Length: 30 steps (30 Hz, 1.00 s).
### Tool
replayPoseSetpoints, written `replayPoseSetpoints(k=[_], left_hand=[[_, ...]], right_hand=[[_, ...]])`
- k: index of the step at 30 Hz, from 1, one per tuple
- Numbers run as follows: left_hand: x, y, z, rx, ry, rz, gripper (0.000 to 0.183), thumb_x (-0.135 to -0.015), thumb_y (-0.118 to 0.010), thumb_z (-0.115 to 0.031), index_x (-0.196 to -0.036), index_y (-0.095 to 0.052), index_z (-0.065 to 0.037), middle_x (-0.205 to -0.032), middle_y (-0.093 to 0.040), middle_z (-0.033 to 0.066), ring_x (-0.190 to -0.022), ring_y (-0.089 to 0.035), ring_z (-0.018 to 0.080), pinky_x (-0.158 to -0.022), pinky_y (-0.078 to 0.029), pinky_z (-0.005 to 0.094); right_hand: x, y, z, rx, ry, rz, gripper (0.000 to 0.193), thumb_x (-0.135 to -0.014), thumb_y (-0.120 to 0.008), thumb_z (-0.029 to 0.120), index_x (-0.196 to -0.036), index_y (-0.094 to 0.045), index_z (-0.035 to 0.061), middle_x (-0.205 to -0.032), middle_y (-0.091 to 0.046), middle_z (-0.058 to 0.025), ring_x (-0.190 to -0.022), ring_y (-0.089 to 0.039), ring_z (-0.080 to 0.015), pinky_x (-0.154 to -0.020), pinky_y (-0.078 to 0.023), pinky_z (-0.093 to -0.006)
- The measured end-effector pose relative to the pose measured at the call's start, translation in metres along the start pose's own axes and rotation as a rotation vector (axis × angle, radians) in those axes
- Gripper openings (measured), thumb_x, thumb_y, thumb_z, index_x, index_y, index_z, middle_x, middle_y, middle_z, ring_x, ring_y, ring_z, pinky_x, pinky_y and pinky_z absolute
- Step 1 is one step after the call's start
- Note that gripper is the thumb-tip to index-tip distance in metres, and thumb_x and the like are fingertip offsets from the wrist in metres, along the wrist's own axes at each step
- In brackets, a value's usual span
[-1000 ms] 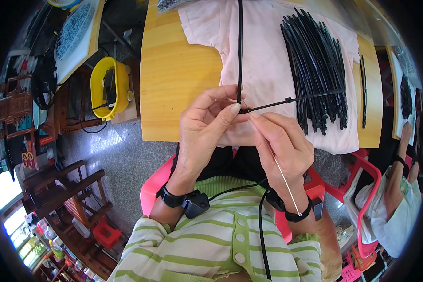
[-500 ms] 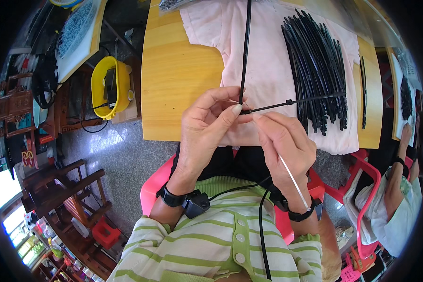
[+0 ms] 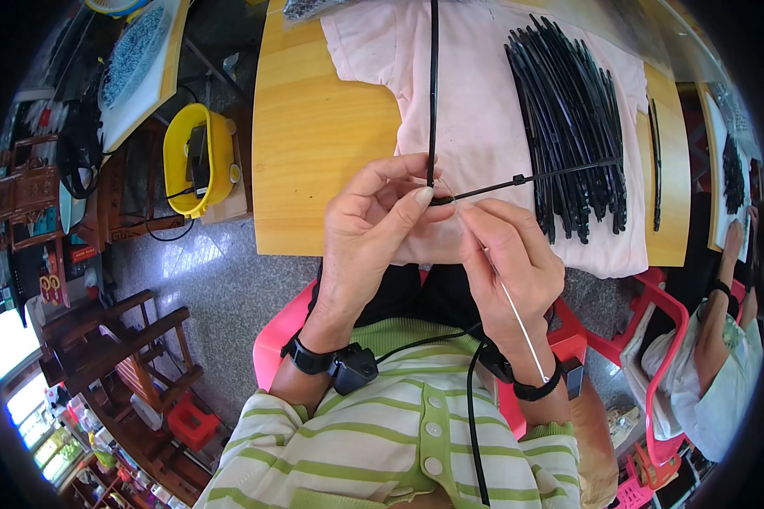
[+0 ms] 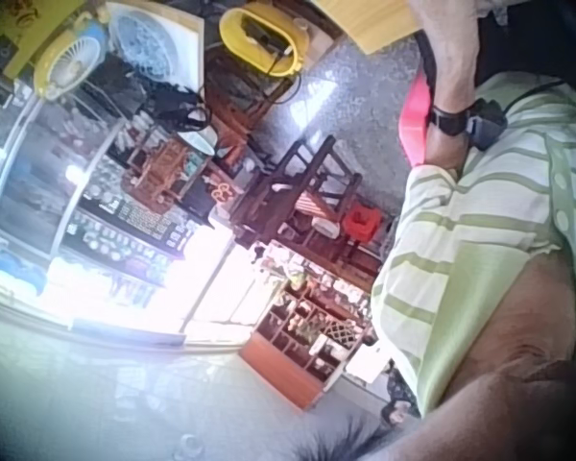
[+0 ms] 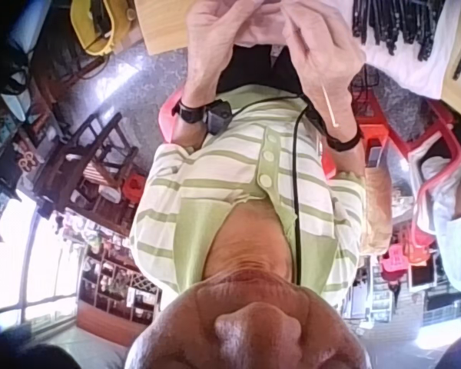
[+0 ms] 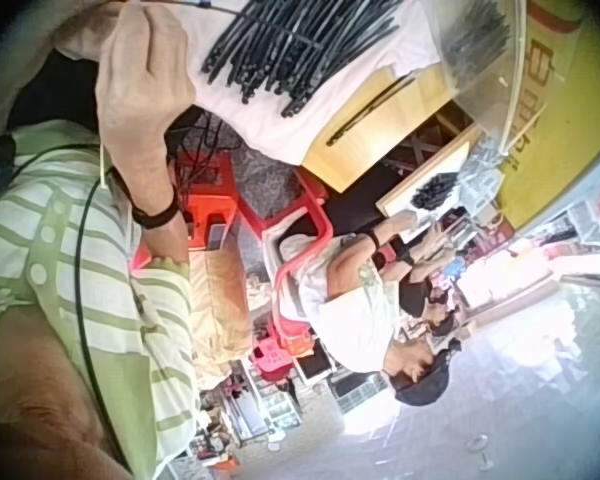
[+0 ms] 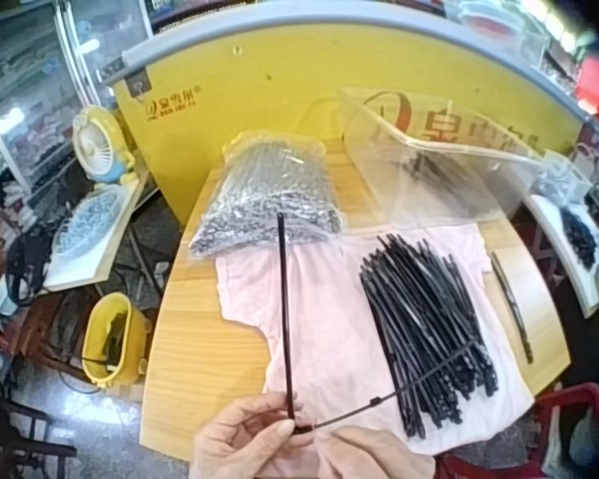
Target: Thread white wire through holes in thin black rods to assemble components.
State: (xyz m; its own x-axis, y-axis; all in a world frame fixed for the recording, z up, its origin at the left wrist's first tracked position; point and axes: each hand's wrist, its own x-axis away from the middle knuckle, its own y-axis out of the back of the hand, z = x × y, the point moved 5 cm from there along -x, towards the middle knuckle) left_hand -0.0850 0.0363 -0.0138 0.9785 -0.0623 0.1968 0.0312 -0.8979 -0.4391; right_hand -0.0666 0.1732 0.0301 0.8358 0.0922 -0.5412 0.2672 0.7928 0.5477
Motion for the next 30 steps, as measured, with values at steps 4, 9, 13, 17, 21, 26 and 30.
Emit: replayPoseSetpoints(k=[4,9,13,17,21,26,30], left_hand=[[0.0004,0.0005,-0.0005,0.006,0.0,-0.004,0.028,-0.086,-0.053,0.003,-0.114,-0.05,0.004,-0.109,-0.056,0.0136,-0.096,-0.058,0.0176,-0.083,-0.052,0.0288],[0.0006,0.0021,0.0011,-0.002,0.007,0.002,0.028,-0.086,-0.053,0.003,-0.114,-0.05,0.003,-0.107,-0.057,0.0131,-0.096,-0.058,0.0177,-0.083,-0.052,0.029],[0.0009,0.0017,0.0,0.001,0.002,0.009,0.029,-0.088,-0.054,0.002,-0.115,-0.049,0.007,-0.106,-0.054,0.0113,-0.097,-0.057,0.0184,-0.082,-0.054,0.0312],[0.0007,0.002,0.0008,-0.012,-0.004,0.016,0.029,-0.088,-0.054,0.001,-0.116,-0.049,0.007,-0.107,-0.054,0.0115,-0.097,-0.057,0.0185,-0.082,-0.054,0.0314],[0.0001,0.0021,0.001,0.008,0.004,-0.005,0.029,-0.086,-0.054,0.003,-0.114,-0.05,0.003,-0.11,-0.057,0.0146,-0.096,-0.059,0.0188,-0.083,-0.052,0.0301],[-0.0012,0.0005,0.0003,0.005,-0.002,0.018,0.029,-0.088,-0.053,0.002,-0.116,-0.049,0.007,-0.106,-0.054,0.0108,-0.097,-0.057,0.0182,-0.083,-0.053,0.0311],[0.001,0.0016,0.0004,-0.014,0.003,-0.013,0.028,-0.086,-0.053,0.004,-0.113,-0.051,0.004,-0.108,-0.058,0.0143,-0.096,-0.059,0.0192,-0.084,-0.051,0.0303]], right_hand=[[-0.0015,-0.0007,0.0042,0.007,0.048,0.001,0.024,-0.063,-0.068,-0.007,-0.087,-0.065,-0.0005,-0.084,-0.062,-0.0086,-0.067,-0.062,-0.0205,-0.056,-0.05,-0.0265],[-0.0007,0.0016,0.0067,-0.01,0.084,-0.023,0.025,-0.062,-0.069,-0.007,-0.087,-0.065,-0.0016,-0.084,-0.062,-0.0087,-0.066,-0.061,-0.0206,-0.055,-0.05,-0.0263],[-0.0025,0.002,0.0071,-0.012,0.075,-0.021,0.025,-0.062,-0.069,-0.007,-0.086,-0.065,-0.0019,-0.084,-0.062,-0.0087,-0.065,-0.061,-0.0204,-0.054,-0.049,-0.0259],[-0.0021,-0.0015,0.0068,0.02,0.083,-0.004,0.024,-0.062,-0.069,-0.006,-0.086,-0.065,-0.0019,-0.083,-0.062,-0.0086,-0.064,-0.06,-0.02,-0.053,-0.049,-0.0257],[-0.0018,-0.0005,0.0071,0.034,0.112,-0.025,0.025,-0.061,-0.068,-0.006,-0.086,-0.065,-0.0017,-0.082,-0.062,-0.0081,-0.064,-0.06,-0.0196,-0.053,-0.048,-0.0258],[-0.0032,0.001,0.0075,0.049,0.125,-0.002,0.026,-0.061,-0.067,-0.006,-0.086,-0.065,-0.0018,-0.083,-0.062,-0.008,-0.063,-0.06,-0.0194,-0.052,-0.048,-0.0259],[-0.0046,-0.0006,0.0095,0.063,0.144,0.027,0.026,-0.061,-0.066,-0.005,-0.087,-0.065,-0.0018,-0.084,-0.062,-0.008,-0.063,-0.059,-0.0196,-0.052,-0.048,-0.0261]])
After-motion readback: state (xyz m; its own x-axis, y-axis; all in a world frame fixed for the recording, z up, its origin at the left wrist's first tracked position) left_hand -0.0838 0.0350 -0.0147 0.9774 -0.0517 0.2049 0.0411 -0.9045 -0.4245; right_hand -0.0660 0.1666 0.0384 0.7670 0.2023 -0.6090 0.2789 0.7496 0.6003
